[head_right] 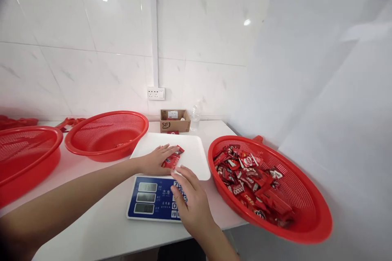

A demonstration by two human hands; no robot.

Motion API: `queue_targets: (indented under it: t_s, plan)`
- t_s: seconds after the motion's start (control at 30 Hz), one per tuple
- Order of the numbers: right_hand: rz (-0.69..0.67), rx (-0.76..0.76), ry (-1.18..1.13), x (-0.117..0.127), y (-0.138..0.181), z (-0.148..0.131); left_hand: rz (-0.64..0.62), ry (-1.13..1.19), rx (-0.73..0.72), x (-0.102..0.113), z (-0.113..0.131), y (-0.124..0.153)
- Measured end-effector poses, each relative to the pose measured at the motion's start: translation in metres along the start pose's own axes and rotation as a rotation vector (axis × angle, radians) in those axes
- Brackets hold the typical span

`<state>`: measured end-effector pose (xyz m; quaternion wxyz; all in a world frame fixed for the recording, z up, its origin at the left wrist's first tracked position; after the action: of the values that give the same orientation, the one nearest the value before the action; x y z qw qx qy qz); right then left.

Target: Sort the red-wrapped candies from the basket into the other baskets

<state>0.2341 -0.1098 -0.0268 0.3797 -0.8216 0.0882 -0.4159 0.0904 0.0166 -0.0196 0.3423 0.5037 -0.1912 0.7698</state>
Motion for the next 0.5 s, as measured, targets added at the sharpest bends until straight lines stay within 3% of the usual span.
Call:
queue_targets:
  t_s: [0.17,0.4,0.5]
  plan:
    - [-0.043,-0.2,-0.02,-0.003,-0.039,0.026,0.061,0.1,0.078,0.022,-0.01,0.024]
    - [-0.532,-0.17,0.133,-0.049,-0.073,0.041,0.176,0.112,0.112,0.026,-0.019,0.04]
    - [-0.596,-0.193,0.18,-0.058,-0.078,0.046,0.167,0.093,0.07,0.023,-0.024,0.038]
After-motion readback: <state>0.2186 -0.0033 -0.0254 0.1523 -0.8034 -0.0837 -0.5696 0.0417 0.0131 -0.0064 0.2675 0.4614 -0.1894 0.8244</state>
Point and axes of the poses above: each hand's wrist, its own y-axis away from the middle knuckle, its own x-axis out of the back of the hand, z = x × y, the point moved 3 cm from there along -y, towards the middle knuckle, and after that the axes turned 5 degrees about y, right-handed, at the moved point
